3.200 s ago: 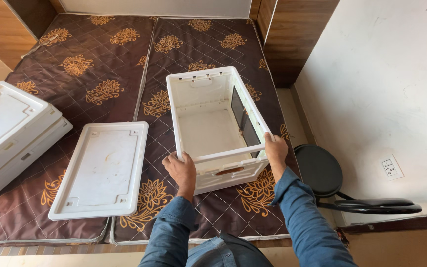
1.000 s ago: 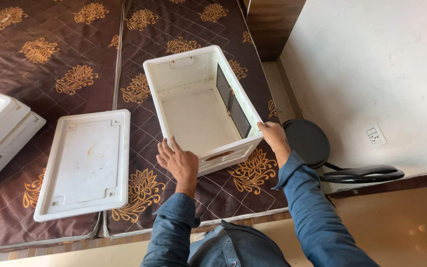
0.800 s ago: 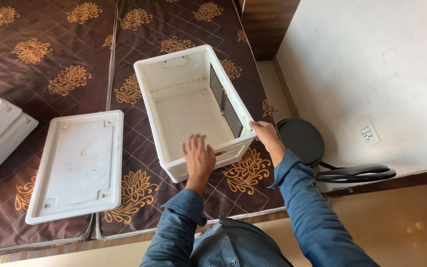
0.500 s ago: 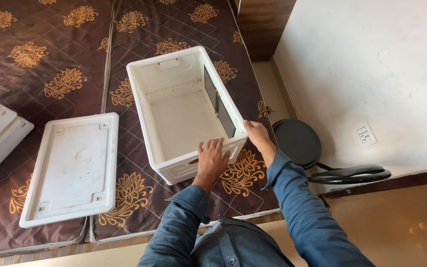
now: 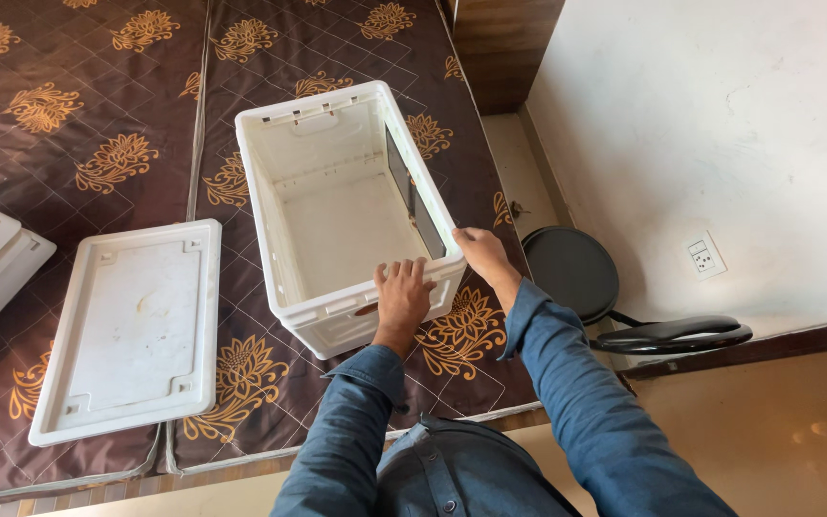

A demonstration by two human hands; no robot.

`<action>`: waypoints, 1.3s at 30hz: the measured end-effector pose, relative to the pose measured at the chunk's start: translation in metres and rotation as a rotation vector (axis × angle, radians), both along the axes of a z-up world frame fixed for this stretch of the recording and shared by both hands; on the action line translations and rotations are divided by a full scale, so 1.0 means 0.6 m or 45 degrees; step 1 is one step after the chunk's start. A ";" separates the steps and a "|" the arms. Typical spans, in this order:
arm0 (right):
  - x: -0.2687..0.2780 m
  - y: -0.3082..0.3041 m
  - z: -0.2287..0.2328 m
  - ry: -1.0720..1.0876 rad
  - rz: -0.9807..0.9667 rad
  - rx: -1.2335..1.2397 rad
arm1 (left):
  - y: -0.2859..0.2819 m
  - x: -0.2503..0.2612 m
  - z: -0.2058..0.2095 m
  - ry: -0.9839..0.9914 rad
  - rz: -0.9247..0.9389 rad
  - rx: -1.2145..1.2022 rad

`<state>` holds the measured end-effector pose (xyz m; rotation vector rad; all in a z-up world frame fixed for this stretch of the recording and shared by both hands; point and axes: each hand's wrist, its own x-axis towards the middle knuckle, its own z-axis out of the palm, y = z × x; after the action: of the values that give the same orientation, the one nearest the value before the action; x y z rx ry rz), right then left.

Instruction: The person unfolds a collapsed white plastic storage box on a bed, expands its sides into a rectangular shape, and secures the lid. The person then flips the box over to show the front with a mesh window and handle.

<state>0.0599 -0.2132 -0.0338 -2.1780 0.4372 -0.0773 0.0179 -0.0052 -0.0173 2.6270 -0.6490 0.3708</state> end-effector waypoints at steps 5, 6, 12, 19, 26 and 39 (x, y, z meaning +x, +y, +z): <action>0.001 -0.002 0.005 0.011 0.020 -0.004 | 0.001 0.002 -0.011 -0.077 0.042 -0.075; 0.002 -0.002 0.007 0.012 0.031 -0.014 | -0.002 0.001 -0.012 -0.079 0.057 -0.083; 0.012 -0.004 0.017 -0.014 0.080 -0.179 | -0.017 -0.017 -0.011 -0.101 0.153 -0.054; 0.000 -0.025 0.035 -0.019 0.088 -0.163 | -0.028 -0.041 0.006 -0.143 0.169 -0.004; -0.021 -0.041 0.039 -0.028 0.090 -0.059 | -0.042 -0.057 -0.001 -0.144 0.115 0.009; -0.024 -0.031 0.026 -0.121 0.100 -0.119 | -0.036 -0.034 -0.007 -0.116 0.180 0.039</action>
<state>0.0454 -0.2320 -0.0180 -2.2702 0.2993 -0.1600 -0.0028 -0.0266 -0.0215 2.7060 -0.5020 0.5296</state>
